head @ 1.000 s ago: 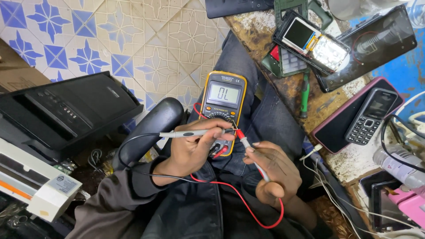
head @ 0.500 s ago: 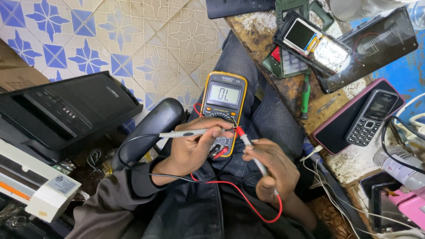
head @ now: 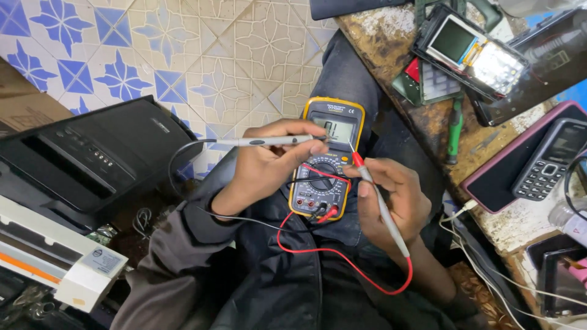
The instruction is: The person uses a multimeter to test electrical continuity and voltage on a disassembled mobile phone. They adjust the multimeter dial, touch probes to the phone's internal components, and use a screwdriver to probe specific points on the circuit board.
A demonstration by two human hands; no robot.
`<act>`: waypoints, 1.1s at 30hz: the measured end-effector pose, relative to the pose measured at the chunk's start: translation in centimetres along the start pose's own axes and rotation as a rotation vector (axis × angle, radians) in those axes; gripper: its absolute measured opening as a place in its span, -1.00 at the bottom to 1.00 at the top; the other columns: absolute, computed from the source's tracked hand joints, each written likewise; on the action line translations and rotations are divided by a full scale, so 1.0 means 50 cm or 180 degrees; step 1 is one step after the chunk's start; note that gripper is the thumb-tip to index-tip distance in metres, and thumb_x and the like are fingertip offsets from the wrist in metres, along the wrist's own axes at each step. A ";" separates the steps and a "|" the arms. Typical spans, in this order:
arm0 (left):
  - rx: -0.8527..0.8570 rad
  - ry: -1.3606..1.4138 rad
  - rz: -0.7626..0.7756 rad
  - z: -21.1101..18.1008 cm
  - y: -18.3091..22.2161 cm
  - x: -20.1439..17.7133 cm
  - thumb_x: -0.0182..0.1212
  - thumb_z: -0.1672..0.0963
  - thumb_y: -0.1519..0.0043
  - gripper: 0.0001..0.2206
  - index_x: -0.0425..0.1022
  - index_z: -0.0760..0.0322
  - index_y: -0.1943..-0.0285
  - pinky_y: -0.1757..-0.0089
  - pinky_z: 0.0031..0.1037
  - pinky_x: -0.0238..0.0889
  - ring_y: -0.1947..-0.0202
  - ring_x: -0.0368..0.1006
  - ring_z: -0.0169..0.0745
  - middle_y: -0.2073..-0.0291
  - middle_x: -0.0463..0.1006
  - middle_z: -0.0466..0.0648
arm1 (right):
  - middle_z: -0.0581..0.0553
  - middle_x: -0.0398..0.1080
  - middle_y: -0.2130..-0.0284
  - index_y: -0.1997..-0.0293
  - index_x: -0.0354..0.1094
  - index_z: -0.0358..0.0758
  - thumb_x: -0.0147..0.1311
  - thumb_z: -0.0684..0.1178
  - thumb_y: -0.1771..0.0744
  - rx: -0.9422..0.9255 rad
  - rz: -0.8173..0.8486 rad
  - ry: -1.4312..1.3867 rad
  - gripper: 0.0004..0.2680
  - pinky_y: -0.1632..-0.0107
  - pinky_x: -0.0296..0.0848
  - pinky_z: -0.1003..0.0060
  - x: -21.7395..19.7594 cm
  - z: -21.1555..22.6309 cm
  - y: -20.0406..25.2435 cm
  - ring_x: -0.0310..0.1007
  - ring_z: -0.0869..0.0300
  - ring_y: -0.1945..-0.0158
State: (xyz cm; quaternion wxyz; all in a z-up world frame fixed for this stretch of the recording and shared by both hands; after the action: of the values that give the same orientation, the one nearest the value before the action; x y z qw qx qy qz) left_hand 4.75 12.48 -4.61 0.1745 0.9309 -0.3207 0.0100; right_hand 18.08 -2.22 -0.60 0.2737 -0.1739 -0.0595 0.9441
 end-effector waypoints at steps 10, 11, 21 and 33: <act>0.0215 0.0545 0.0008 -0.017 0.014 -0.029 0.37 0.27 -0.24 -0.87 0.64 0.35 0.06 0.25 -0.56 0.53 0.23 0.55 -0.44 0.24 0.71 0.14 | -0.46 0.57 0.33 0.01 0.32 -0.73 0.03 -0.22 -0.39 -0.0006 -0.0022 -0.0261 -0.79 0.13 0.60 0.20 0.078 -0.017 0.000 0.65 -0.06 0.22; 0.0172 0.0668 0.0021 -0.012 0.014 -0.030 0.36 0.26 -0.25 -0.87 0.63 0.35 0.04 0.16 -0.50 0.55 0.16 0.58 -0.34 0.18 0.70 0.15 | -0.47 0.56 0.32 0.00 0.32 -0.73 0.02 -0.23 -0.39 -0.0050 -0.0024 -0.0297 -0.79 0.12 0.59 0.20 0.080 -0.018 0.000 0.65 -0.05 0.21; 0.0062 0.0527 0.0476 -0.028 0.025 -0.032 0.19 0.20 -0.36 -0.87 0.54 0.46 0.02 0.02 -0.54 0.57 0.04 0.67 -0.09 0.09 0.64 0.09 | -0.49 0.50 0.25 -0.08 0.19 -0.51 -0.09 -0.08 -0.46 0.0361 -0.0014 0.0003 -0.79 0.13 0.65 0.25 0.087 0.000 0.011 0.66 -0.06 0.25; 0.0295 -0.0018 0.0812 -0.052 0.018 -0.028 0.20 0.16 -0.36 -0.84 0.55 0.37 -0.03 0.03 -0.49 0.57 0.08 0.67 -0.15 0.12 0.67 0.12 | -0.36 0.51 0.32 -0.04 0.20 -0.46 -0.07 -0.03 -0.45 0.0606 -0.0003 0.0136 -0.78 0.13 0.57 0.36 0.073 0.005 0.014 0.64 0.05 0.26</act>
State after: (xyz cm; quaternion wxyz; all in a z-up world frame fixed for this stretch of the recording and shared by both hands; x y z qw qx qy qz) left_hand 3.34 13.53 -2.05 0.1277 0.8897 -0.4361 0.0444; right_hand 14.73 -0.85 -1.61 0.2907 -0.1672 0.0363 0.9414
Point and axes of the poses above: each hand's wrist, its own y-axis away from the middle knuckle, its own x-axis out of the palm, z = x × y, the point moved 6 cm from there along -y, towards the middle knuckle
